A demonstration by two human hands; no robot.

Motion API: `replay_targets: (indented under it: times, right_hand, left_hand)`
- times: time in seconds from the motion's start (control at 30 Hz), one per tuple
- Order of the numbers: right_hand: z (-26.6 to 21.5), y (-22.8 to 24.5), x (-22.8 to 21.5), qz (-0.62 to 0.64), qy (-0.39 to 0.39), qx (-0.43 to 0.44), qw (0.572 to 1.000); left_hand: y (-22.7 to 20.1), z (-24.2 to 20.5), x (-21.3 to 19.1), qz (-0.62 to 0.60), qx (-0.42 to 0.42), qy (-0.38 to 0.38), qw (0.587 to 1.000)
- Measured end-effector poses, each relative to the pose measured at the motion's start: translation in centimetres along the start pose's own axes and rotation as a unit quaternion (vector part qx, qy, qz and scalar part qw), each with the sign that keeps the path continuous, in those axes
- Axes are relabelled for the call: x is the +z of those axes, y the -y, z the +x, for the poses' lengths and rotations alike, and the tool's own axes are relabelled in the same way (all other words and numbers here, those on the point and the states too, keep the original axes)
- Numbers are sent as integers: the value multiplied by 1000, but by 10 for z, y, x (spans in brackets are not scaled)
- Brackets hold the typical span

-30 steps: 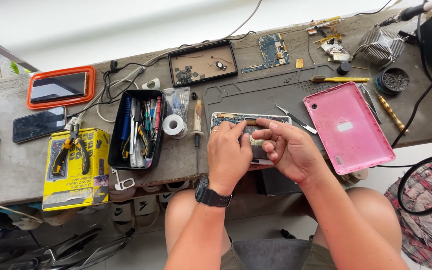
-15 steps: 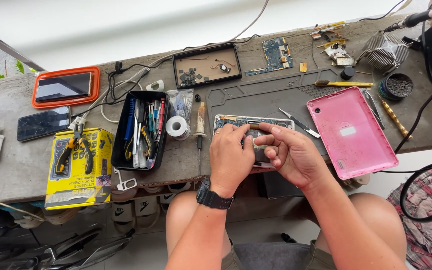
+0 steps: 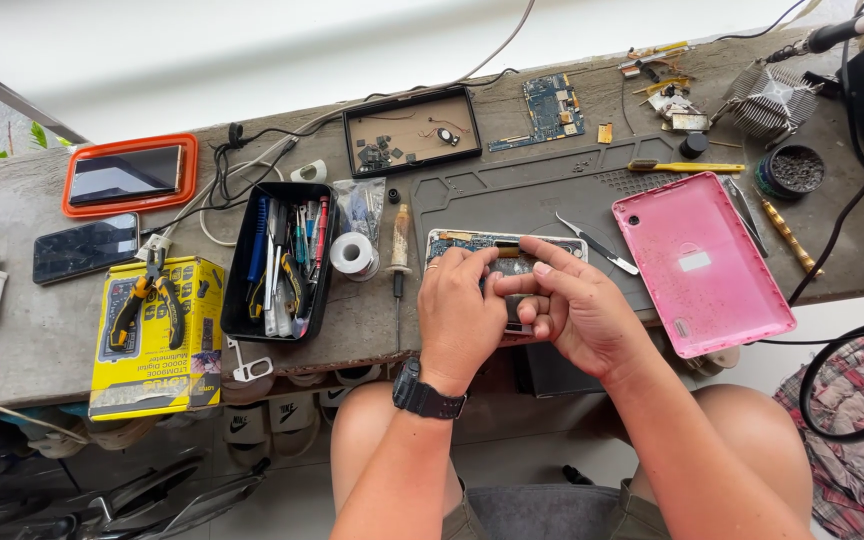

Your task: Disassembling a tablet by prying off the back cover and then performing soldering repairs on the internal motherboard.

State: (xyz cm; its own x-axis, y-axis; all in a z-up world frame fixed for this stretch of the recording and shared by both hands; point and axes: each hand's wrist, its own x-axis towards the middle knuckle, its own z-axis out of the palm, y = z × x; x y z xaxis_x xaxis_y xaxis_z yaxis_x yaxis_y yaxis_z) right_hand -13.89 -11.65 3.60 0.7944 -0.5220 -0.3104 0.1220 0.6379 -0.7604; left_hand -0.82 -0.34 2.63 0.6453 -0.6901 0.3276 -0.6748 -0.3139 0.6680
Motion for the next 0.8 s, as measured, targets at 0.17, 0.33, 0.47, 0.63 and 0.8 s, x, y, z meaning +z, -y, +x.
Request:
replay_targets:
  times: [0.17,0.33,0.47,0.63,0.8]
  right_hand:
    - [0,-1,-2,-3,7,2,1000]
    - [-1,1,-3,-2,8,11,1000]
    - [-3,4,-4,-19,10,22,1000]
    - [-11,11,-4,-40,14,27,999]
    - [-13,27,-27,-204,-81,-90,972]
  left_hand:
    - [1,0,-1,-2,1,3,1000]
    - [-8,0,-11,-27,-7,0,1000]
    - [-5,0,-12,-8,11,24,1000]
    - [1,-3,-5,47,52,16,997]
    - [2,-10,3,135,129,9,982]
